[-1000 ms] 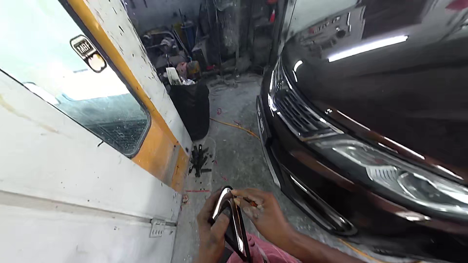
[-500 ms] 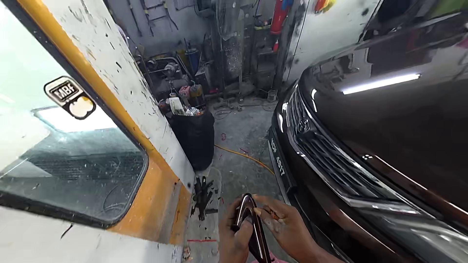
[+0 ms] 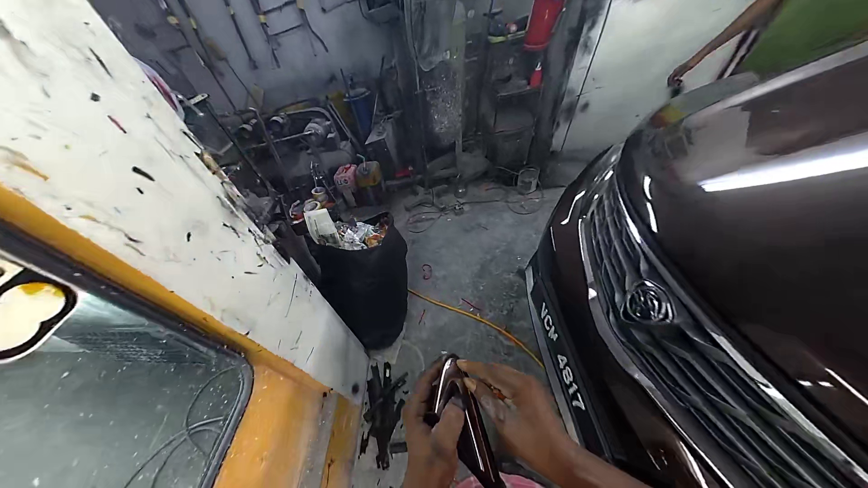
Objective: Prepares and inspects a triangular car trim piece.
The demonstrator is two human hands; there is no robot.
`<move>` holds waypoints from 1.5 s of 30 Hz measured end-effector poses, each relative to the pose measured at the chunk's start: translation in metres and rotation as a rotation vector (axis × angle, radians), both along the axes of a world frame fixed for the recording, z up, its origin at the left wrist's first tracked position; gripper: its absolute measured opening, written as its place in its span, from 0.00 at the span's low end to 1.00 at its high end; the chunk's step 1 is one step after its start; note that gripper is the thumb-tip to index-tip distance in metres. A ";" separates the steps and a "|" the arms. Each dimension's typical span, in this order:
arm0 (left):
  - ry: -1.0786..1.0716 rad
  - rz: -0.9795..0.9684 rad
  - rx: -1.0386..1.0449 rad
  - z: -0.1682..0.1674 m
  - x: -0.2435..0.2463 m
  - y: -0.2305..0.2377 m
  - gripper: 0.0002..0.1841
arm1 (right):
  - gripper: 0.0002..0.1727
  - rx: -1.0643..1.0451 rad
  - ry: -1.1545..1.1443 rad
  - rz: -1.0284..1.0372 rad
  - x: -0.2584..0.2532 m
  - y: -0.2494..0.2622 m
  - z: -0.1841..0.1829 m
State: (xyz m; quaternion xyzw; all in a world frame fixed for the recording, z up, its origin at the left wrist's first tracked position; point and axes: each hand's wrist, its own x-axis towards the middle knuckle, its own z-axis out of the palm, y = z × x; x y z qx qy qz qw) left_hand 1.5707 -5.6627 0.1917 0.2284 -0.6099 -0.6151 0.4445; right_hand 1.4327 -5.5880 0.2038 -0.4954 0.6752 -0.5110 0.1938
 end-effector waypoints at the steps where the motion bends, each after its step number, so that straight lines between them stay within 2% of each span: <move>1: 0.001 0.026 0.002 0.001 -0.017 -0.014 0.28 | 0.17 0.011 -0.018 0.014 -0.017 -0.018 0.001; 7: 0.029 0.189 -0.027 0.017 -0.106 -0.081 0.31 | 0.15 -0.027 -0.099 0.149 -0.112 -0.109 0.015; 13: -0.020 0.267 -0.053 0.012 -0.161 -0.148 0.26 | 0.14 -0.041 -0.135 0.225 -0.171 -0.186 0.007; 20: -0.008 0.286 -0.090 -0.006 -0.201 -0.260 0.23 | 0.11 -0.018 -0.051 0.205 -0.215 -0.295 0.007; 24: 0.020 0.199 0.048 -0.008 -0.214 -0.329 0.21 | 0.08 -0.027 -0.051 0.170 -0.233 -0.355 0.016; 28: 0.109 0.138 0.157 -0.005 -0.216 -0.381 0.22 | 0.15 -0.062 -0.112 0.190 -0.239 -0.407 0.021; 35: 0.117 0.205 0.159 -0.010 -0.215 -0.424 0.25 | 0.13 -0.005 0.029 0.363 -0.249 -0.468 0.017; 45: 0.038 0.475 0.098 -0.006 -0.219 -0.428 0.22 | 0.09 0.027 -0.100 0.537 -0.256 -0.513 0.010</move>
